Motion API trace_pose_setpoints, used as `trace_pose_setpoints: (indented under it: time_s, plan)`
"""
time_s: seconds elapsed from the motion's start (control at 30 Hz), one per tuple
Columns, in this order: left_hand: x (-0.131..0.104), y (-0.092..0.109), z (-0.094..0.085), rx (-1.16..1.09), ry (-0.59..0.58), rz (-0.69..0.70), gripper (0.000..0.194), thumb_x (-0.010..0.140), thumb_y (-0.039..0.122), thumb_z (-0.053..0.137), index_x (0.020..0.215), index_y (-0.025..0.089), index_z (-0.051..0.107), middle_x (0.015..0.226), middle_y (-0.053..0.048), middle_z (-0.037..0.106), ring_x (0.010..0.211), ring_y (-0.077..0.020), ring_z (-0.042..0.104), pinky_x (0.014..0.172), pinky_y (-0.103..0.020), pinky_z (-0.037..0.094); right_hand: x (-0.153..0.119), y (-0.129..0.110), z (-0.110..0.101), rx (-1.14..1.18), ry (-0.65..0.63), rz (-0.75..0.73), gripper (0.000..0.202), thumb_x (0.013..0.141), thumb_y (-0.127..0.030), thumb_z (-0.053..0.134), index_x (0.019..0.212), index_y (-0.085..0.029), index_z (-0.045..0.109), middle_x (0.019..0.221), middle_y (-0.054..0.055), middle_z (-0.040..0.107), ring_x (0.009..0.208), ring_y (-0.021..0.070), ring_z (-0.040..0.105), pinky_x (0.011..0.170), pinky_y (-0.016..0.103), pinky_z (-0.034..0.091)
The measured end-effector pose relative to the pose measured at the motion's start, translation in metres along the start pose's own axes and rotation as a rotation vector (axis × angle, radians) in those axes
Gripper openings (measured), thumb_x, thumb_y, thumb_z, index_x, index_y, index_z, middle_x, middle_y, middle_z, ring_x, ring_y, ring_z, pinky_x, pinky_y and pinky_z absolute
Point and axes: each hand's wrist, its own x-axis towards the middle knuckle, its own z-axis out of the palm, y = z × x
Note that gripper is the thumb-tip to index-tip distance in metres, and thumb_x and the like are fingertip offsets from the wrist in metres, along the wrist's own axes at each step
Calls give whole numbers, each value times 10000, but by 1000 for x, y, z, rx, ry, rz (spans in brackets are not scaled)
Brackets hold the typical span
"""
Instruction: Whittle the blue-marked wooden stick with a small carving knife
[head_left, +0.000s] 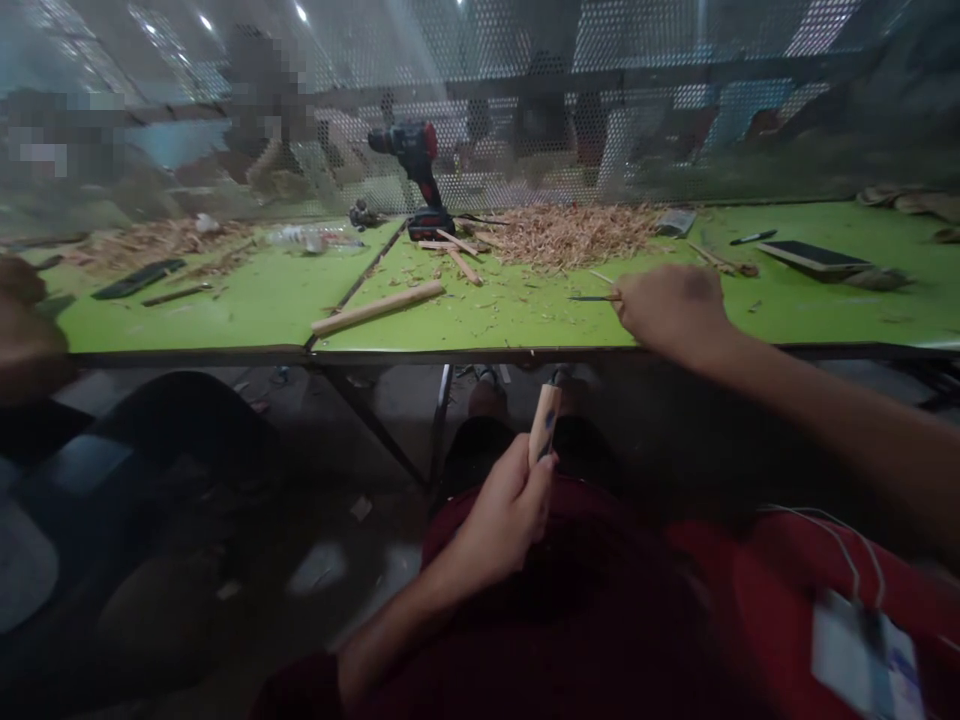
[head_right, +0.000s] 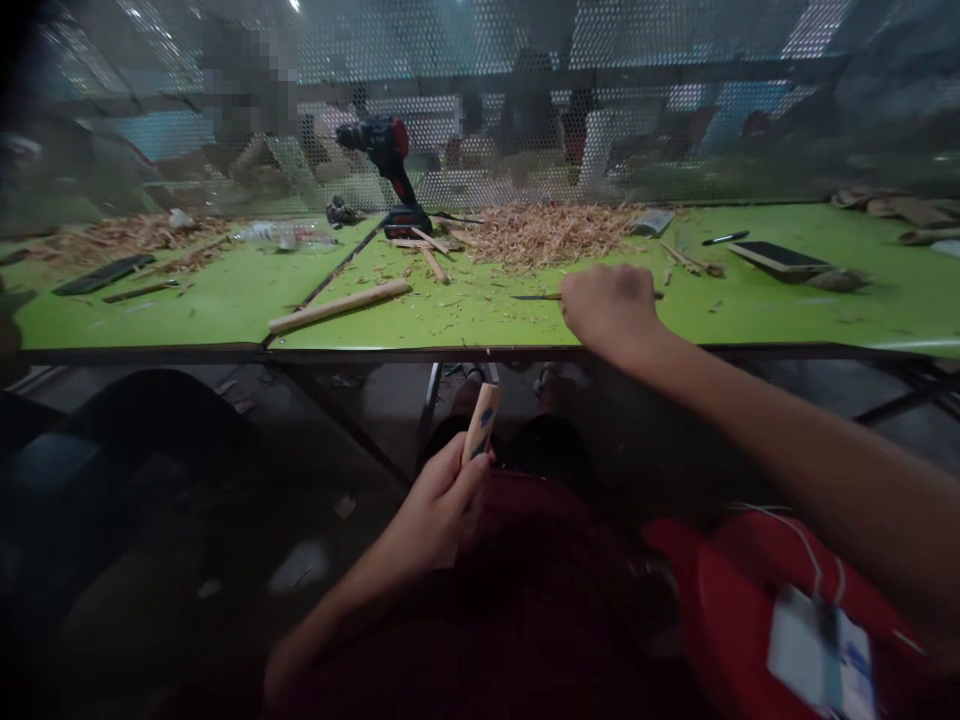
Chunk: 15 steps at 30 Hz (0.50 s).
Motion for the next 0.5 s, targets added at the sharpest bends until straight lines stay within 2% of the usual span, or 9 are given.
trace_pose_setpoints:
  time_s: [0.07,0.17,0.23,0.37,0.5]
  plan:
    - [2,2,0,-29,-9,18,269,916,483,507,932,225,431,558,104,314,399,-51,238,348,-166,237,-25,-9,-1,-55,15,8,349,902,-232,387,926,-185,732,888,172,709,785,276,628,683,350,395]
    - [2,4,2,52,27,65,280,906,482,524,921,210,465,610,82,359,428,-49,300,369,-165,259,-64,-31,7,-41,-22,-107,375,957,-299,358,938,-204,719,781,140,711,675,237,623,590,299,340]
    - [1,4,3,87,49,68,289,901,489,526,927,205,480,623,74,368,436,-51,314,380,-171,253,-80,-44,16,-49,-40,-169,359,967,-299,358,947,-191,700,719,125,699,622,230,617,554,285,299]
    - [2,1,3,76,53,46,280,922,489,479,990,217,472,584,85,335,424,-70,273,397,-197,245,-89,-54,26,-36,25,-255,289,934,-168,375,930,-164,664,720,97,694,601,216,615,537,272,241]
    - [9,2,1,407,181,261,183,948,351,454,941,184,529,777,-4,529,664,-121,466,619,-240,379,-86,-55,23,-52,51,-248,296,889,-73,367,871,-118,659,729,124,698,624,204,612,554,279,242]
